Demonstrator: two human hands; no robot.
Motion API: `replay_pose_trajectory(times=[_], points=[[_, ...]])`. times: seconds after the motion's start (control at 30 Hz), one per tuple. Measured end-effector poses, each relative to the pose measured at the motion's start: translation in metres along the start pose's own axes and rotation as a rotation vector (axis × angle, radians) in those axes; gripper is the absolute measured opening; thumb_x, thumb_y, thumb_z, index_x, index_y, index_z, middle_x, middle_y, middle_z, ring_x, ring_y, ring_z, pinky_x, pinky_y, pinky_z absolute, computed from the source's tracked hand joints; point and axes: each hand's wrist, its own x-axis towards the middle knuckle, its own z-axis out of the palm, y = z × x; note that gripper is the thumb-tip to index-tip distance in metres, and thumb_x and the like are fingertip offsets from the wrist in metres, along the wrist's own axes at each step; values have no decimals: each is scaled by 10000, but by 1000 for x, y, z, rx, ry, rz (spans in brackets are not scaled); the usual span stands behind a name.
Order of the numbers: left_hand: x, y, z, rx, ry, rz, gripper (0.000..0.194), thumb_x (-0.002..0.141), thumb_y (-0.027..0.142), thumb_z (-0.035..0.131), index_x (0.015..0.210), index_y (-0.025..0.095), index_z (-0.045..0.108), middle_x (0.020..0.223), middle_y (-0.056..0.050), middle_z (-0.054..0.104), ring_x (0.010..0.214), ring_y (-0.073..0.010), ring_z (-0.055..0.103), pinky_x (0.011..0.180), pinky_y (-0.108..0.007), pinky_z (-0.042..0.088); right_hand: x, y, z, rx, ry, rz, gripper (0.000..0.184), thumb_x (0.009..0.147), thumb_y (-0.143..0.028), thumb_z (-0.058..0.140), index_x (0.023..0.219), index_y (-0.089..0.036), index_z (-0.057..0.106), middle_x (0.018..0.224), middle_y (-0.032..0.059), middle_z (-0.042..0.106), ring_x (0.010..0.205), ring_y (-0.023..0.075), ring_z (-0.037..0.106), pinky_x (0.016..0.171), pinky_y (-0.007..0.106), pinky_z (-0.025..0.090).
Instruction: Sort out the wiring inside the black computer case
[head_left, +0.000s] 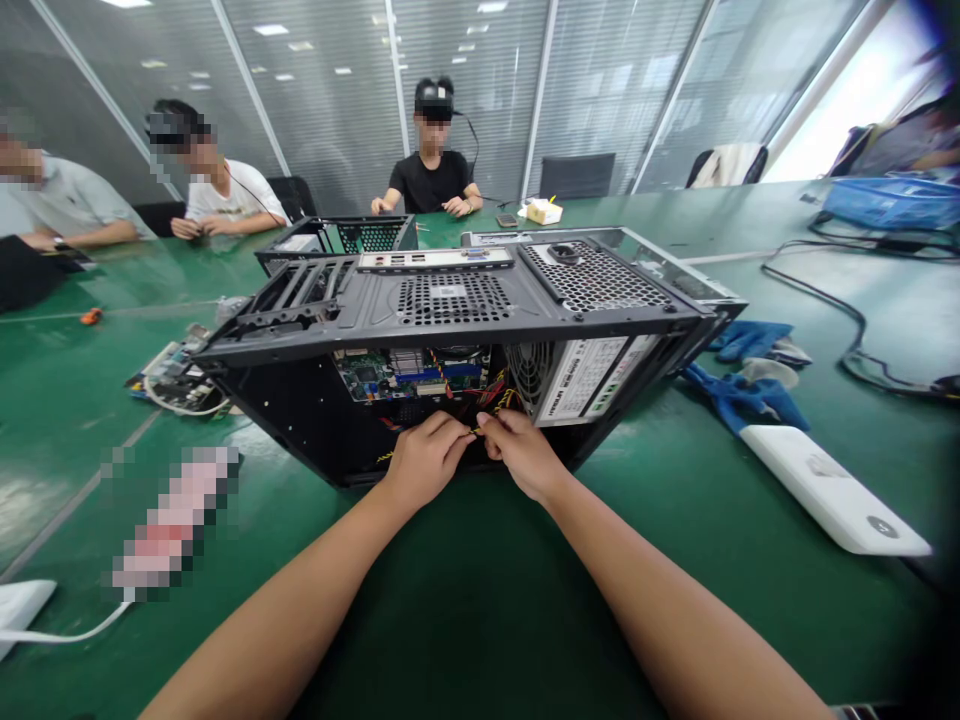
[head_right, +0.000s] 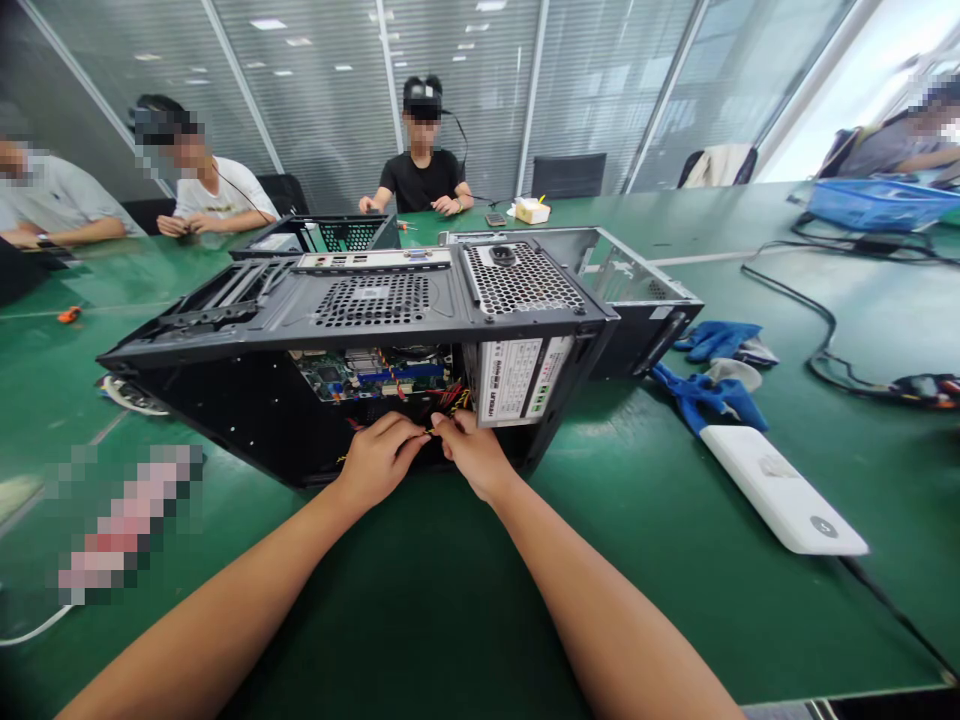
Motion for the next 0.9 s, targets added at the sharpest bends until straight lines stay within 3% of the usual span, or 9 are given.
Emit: replay_pose_trajectory(times=[0.33,0.63,0.9], points=[[6,4,-1,-118,-90,-161,165,954,193,536,802,187,603,741,4,561,662,-133,561,604,-248,420,1,5,-2,-7,-11,-38,431,777,-572,658,607,-216,484,508,-39,457,519,121,415,553,300,309],[3,3,1,-128,-55,-127,146,949,227,536,832,185,612,754,-10,577,676,-140,568,626,-260,451,0,3,1,-36,32,-29,428,770,-573,659,608,-221,478,493,-43,450,503,123,418,537,298,306],[0,4,4,-70,51,-38,122,956,256,546,922,191,644,851,-44,636,762,-154,627,667,-266,520,-2,-1,1,-54,26,-17,432,766,-585,656,609,-224,479,480,-44,446,489,122,411,526,300,303]])
